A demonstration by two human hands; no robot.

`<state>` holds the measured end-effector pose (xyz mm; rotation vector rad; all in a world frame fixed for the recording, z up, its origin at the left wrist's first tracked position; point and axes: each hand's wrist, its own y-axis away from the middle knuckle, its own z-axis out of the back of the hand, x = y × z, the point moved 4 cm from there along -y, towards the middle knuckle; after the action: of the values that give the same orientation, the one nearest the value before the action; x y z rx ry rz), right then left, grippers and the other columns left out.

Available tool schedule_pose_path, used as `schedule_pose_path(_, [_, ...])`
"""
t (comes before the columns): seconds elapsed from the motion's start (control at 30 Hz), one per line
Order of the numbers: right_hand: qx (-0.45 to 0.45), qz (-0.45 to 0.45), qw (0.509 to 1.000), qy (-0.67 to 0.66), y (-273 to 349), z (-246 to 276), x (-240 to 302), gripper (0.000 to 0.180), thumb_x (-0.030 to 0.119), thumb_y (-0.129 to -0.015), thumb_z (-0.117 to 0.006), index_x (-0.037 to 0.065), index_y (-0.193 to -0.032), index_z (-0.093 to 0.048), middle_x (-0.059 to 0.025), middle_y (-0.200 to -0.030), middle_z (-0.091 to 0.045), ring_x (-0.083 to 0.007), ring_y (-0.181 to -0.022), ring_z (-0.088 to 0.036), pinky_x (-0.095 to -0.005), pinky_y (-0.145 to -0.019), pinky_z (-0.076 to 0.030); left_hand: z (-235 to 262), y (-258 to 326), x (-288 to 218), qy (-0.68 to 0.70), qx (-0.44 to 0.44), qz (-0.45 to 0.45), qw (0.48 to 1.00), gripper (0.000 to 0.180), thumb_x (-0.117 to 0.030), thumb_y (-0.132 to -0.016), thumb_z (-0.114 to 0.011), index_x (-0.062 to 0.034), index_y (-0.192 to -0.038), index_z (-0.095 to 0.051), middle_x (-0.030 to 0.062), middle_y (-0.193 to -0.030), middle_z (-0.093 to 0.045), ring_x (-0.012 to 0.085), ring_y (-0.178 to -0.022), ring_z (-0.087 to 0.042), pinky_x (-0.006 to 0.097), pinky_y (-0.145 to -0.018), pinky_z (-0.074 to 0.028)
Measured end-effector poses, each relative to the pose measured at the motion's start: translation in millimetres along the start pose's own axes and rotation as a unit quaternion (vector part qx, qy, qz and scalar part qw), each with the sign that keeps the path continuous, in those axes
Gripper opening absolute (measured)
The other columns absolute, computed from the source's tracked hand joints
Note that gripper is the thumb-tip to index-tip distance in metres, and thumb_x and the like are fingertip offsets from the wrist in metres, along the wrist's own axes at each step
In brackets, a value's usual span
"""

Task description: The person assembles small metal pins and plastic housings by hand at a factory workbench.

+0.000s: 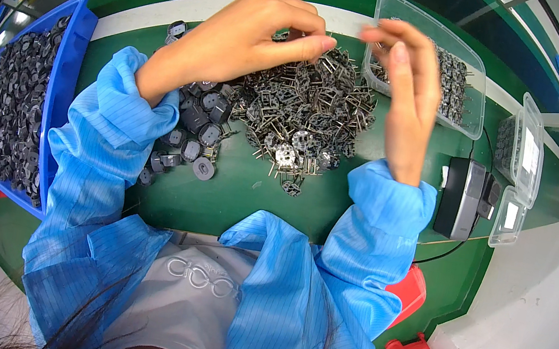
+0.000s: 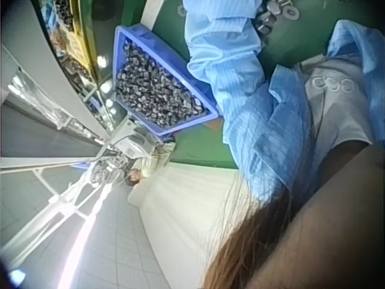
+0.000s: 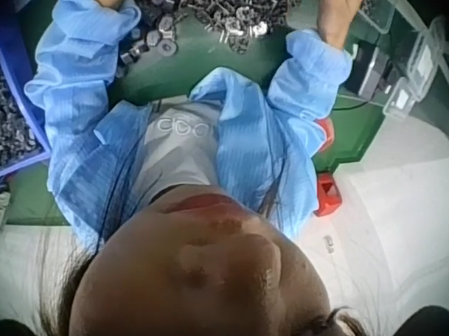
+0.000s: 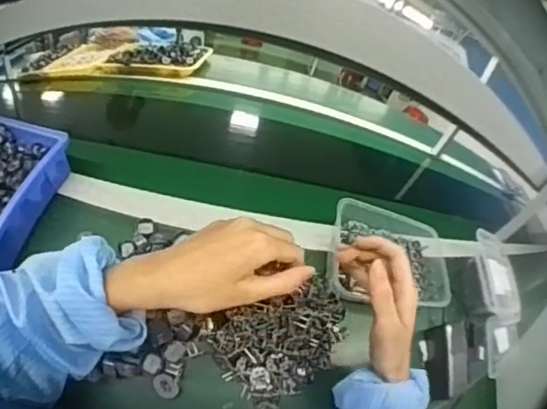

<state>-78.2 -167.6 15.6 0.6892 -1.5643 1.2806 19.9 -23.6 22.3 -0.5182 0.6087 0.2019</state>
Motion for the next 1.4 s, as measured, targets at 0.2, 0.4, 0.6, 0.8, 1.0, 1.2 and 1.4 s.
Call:
schedule_pose_path(0.2, [-0.240, -0.128, 0.786, 0.555, -8.0, 106.6, -7.6, 0.040, 0.030, -0.082, -0.064, 0.003, -0.111, -0.059, -0.0207, -0.099, -0.065, -0.0299, -0.091, -0.064, -0.0378, -0.080, -0.049, 22.0, -1.2, -4.6, -0.021, -0.046, -0.003, 0.999, 0.032, -0.027, -0.091, -0.054, 0.0019, -0.079, -0.062, 0.0100, -0.070, -0.058, 0.0216, -0.064, -0.055, 0.032, -0.055, -0.041])
schedule_pose_path(0.4, [-0.147, -0.275, 0.657, 0.687, -21.5, 148.1, -30.7, 0.057, 0.042, -0.069, -0.073, 0.006, -0.112, -0.061, -0.0223, -0.107, -0.062, -0.0341, -0.097, -0.062, -0.0397, -0.085, -0.048, 22.6, -0.9, 4.5, -0.045, -0.049, 0.030, 0.997, 0.033, -0.028, -0.091, -0.054, 0.0015, -0.079, -0.061, 0.0099, -0.070, -0.057, 0.0214, -0.063, -0.055, 0.033, -0.054, -0.040])
schedule_pose_path(0.6, [-0.112, -0.383, 0.655, 0.642, -30.5, 156.2, -45.2, 0.061, 0.043, -0.063, -0.077, 0.001, -0.105, -0.064, -0.0208, -0.124, -0.049, -0.0369, -0.107, -0.056, -0.0443, -0.086, -0.048, 22.2, 0.7, 4.8, -0.056, -0.048, 0.018, 0.997, 0.032, -0.027, -0.090, -0.054, 0.0015, -0.077, -0.061, 0.0114, -0.069, -0.057, 0.0240, -0.063, -0.054, 0.034, -0.056, -0.041])
schedule_pose_path(0.8, [-0.127, -0.308, 0.635, 0.697, -30.8, 134.3, -41.6, 0.053, 0.039, -0.061, -0.078, 0.000, -0.095, -0.065, -0.0222, -0.104, -0.063, -0.0344, -0.098, -0.062, -0.0403, -0.084, -0.049, 23.9, 1.2, 7.0, -0.061, -0.037, 0.043, 0.997, 0.031, -0.026, -0.090, -0.055, 0.0015, -0.077, -0.060, 0.0120, -0.069, -0.057, 0.0248, -0.062, -0.054, 0.035, -0.057, -0.042])
schedule_pose_path(1.0, [-0.087, -0.317, 0.682, 0.653, -30.5, 162.3, -49.3, 0.059, 0.037, -0.061, -0.077, -0.002, -0.102, -0.060, -0.0214, -0.102, -0.065, -0.0334, -0.097, -0.063, -0.0369, -0.084, -0.049, 25.8, 2.4, 2.4, -0.073, -0.056, 0.026, 0.995, 0.029, -0.025, -0.089, -0.056, 0.0013, -0.079, -0.061, 0.0118, -0.070, -0.057, 0.0252, -0.062, -0.054, 0.035, -0.057, -0.042])
schedule_pose_path(1.2, [-0.123, -0.361, 0.671, 0.636, -28.3, 167.5, -51.1, 0.060, 0.039, -0.059, -0.077, -0.002, -0.102, -0.064, -0.0195, -0.099, -0.066, -0.0306, -0.093, -0.065, -0.0353, -0.083, -0.049, 23.3, 3.0, 3.2, -0.070, -0.040, 0.037, 0.996, 0.026, -0.025, -0.088, -0.057, 0.0000, -0.083, -0.063, 0.0112, -0.072, -0.057, 0.0262, -0.062, -0.054, 0.036, -0.057, -0.042])
schedule_pose_path(1.4, [-0.143, -0.315, 0.683, 0.643, -24.6, 156.2, -34.5, 0.054, 0.040, -0.057, -0.078, 0.000, -0.092, -0.070, -0.0189, -0.091, -0.068, -0.0291, -0.089, -0.066, -0.0342, -0.082, -0.050, 23.8, 3.1, 4.9, -0.057, -0.013, 0.056, 0.997, 0.027, -0.025, -0.088, -0.057, 0.0007, -0.083, -0.063, 0.0115, -0.072, -0.056, 0.0266, -0.062, -0.053, 0.036, -0.056, -0.042])
